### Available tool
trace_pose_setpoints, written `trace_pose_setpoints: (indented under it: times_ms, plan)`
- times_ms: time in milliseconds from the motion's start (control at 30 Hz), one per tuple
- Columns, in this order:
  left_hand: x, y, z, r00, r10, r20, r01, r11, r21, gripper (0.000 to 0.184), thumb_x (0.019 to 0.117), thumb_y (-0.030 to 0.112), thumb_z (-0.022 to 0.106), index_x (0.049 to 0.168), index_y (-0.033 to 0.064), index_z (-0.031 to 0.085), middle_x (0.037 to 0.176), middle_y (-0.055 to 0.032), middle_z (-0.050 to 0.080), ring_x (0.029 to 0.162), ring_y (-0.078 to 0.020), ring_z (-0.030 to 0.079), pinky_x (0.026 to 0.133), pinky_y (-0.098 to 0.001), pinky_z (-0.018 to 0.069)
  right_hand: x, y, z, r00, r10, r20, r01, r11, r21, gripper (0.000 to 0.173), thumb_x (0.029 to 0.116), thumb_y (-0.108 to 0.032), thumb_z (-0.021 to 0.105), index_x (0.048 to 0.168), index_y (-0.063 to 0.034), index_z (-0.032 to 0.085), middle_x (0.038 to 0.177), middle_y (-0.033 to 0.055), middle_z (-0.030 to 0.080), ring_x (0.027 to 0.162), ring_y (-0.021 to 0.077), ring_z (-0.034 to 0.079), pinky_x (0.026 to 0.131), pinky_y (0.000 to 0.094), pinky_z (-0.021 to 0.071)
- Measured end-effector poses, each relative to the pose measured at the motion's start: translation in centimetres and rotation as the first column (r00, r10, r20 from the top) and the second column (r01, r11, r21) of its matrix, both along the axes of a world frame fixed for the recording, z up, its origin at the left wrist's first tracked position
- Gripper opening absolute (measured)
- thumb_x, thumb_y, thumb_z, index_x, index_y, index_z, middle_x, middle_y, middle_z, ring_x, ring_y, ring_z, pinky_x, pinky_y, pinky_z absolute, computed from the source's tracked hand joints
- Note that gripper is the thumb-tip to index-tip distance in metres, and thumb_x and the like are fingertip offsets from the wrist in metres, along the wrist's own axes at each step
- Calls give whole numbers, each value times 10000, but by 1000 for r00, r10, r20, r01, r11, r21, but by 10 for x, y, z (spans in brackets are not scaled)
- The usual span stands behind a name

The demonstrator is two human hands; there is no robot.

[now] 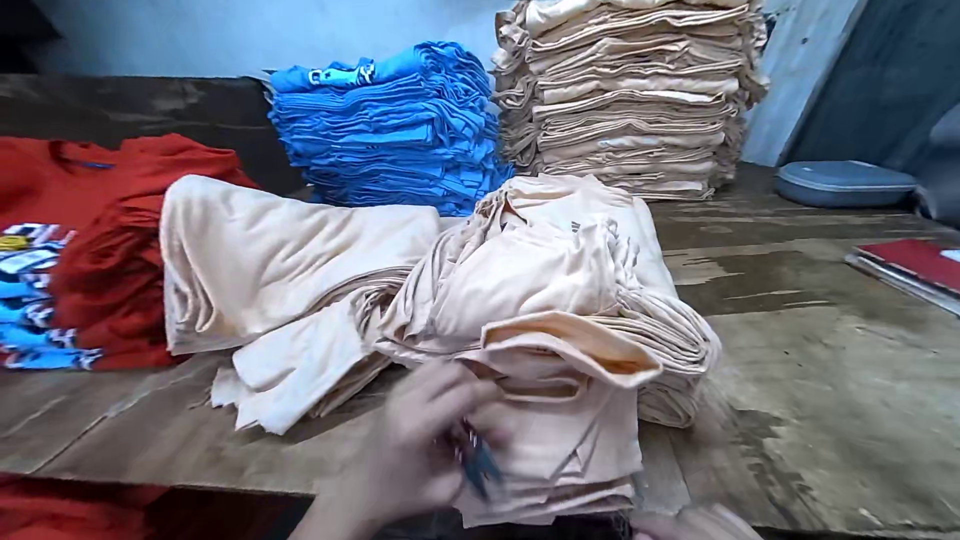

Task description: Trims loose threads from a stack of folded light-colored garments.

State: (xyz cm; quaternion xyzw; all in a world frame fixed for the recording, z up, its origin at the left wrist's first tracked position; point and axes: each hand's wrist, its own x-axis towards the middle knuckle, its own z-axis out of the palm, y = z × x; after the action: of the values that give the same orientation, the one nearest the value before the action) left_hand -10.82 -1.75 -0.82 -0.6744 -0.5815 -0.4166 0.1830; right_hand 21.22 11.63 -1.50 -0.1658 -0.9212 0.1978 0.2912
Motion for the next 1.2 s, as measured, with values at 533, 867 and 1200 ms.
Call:
trace_pose_setpoints:
  times_ms: [533, 867, 1200]
  plan:
    - [4, -23, 23, 855, -393, 338, 434, 900, -51, 288, 1067, 273, 561, 936, 42, 671, 905, -41, 662, 870, -88, 634, 782, -248, 544, -82, 18, 26, 904, -304, -299, 366, 913, 180, 350, 697, -172, 754, 1011, -35, 685, 1051, 201, 638, 982, 319, 645, 821, 461, 562]
    - [53, 18, 40, 977, -56, 205, 78, 992, -98, 283, 908, 358, 733, 1165, 240, 722, 865, 64, 622, 720, -18, 563, 617, -208, 502, -58, 8, -14, 925, 6, -381, 66, 982, 178, 177, 954, -79, 666, 1061, -160, 781, 964, 45, 662, 949, 103, 626, 865, 211, 532]
    - [18, 46, -3, 992, 98, -77, -104, 992, -76, 101, 805, 239, 641, 864, 257, 721, 768, 92, 625, 709, -74, 622, 612, -322, 545, 33, 19, 4, 921, 224, 320, -186, 972, -144, 188, 955, -257, 734, 943, -81, 799, 976, 96, 763, 941, 263, 724, 867, 466, 572]
